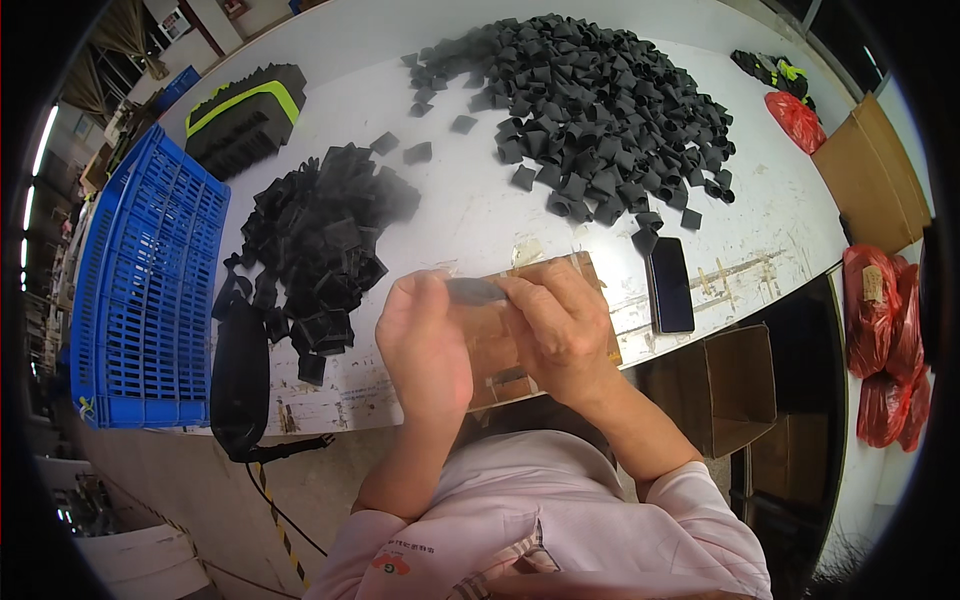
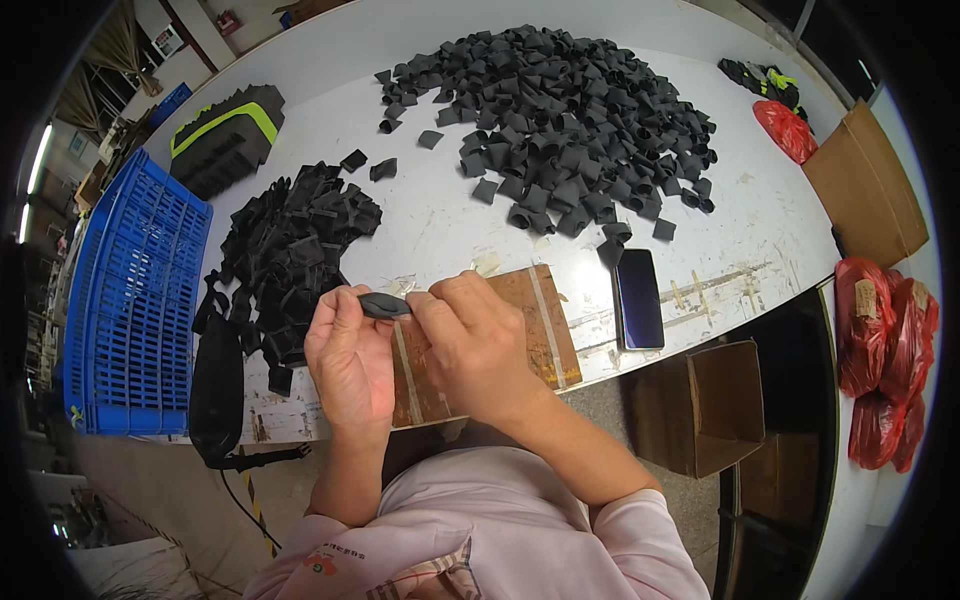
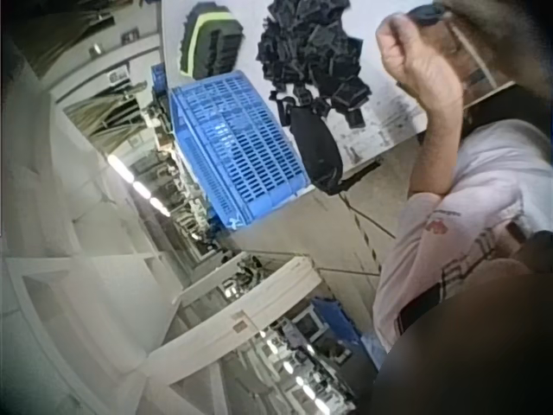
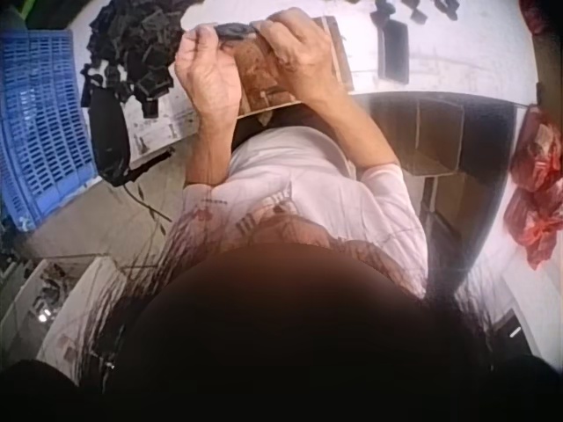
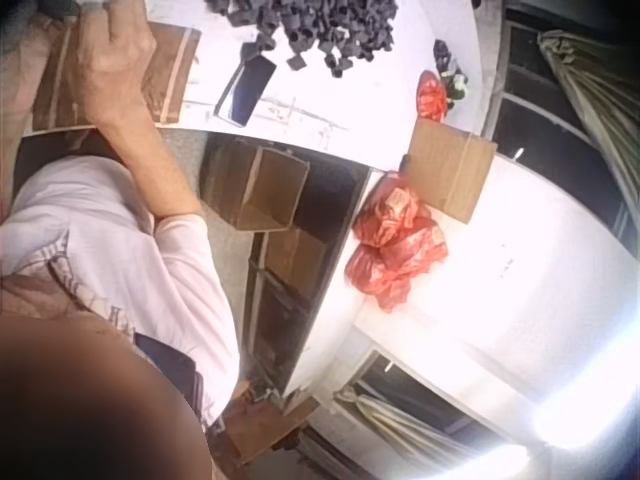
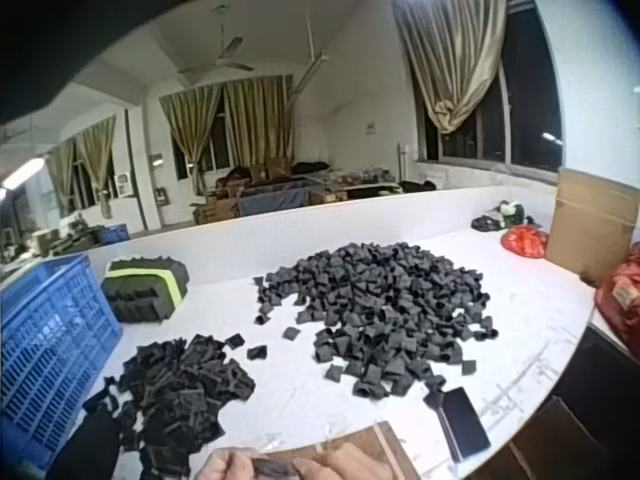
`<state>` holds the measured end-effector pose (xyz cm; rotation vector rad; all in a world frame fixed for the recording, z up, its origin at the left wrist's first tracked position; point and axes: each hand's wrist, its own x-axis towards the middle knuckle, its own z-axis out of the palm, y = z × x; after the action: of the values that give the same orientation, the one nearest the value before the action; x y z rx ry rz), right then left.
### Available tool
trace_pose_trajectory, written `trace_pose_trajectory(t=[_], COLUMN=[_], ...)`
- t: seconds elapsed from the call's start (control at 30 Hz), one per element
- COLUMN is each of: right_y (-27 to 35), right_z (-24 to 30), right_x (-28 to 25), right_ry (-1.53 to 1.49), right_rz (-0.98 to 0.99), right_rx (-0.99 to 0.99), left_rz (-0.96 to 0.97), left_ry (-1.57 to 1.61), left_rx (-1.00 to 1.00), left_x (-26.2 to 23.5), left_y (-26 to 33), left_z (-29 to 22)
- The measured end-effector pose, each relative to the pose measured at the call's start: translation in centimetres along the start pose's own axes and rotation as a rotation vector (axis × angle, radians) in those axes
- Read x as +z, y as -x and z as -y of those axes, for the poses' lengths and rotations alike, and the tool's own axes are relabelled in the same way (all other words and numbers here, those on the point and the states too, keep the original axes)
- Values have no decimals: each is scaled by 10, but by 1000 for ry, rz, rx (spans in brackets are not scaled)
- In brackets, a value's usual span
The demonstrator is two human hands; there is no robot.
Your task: The recorder is inspecting and manipulating small black rubber components at a workbench.
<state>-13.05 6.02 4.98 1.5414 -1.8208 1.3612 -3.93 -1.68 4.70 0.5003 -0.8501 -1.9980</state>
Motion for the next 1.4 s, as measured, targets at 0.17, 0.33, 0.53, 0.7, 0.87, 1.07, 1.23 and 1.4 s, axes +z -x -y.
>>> trace_pose_trajectory(t=[0.17, 0.33, 0.53, 0.7, 0.87, 1.07, 1.23, 1.4], right_y=[11, 2, 1, 3, 0, -17, -15, 65], right_z=[-10, -7, -14, -13, -3, -11, -34, 3], right_x=[4, -2, -6, -3, -7, -19, -16, 7], right_ry=[-192, -289, -244, -172, -123, -519, -509, -584], right_rz=[53, 101, 154, 172, 196, 125, -50, 528], right_rx=[59, 221, 51, 43, 118, 475, 751, 928], left_rz=[67, 44, 72, 133, 272, 126, -167, 22], left_ry=[-237, -220, -180, -372, -700, -565, -1301, -1698], left_rx=[176, 205, 161, 163, 79, -117, 216, 372], left_x=[-15, -12, -18, -19, -27, -30, -132, -168], left_y=[6, 0, 4, 4, -1, 4, -6, -4], left_z=[11, 7, 10, 4, 4, 2, 24, 35])
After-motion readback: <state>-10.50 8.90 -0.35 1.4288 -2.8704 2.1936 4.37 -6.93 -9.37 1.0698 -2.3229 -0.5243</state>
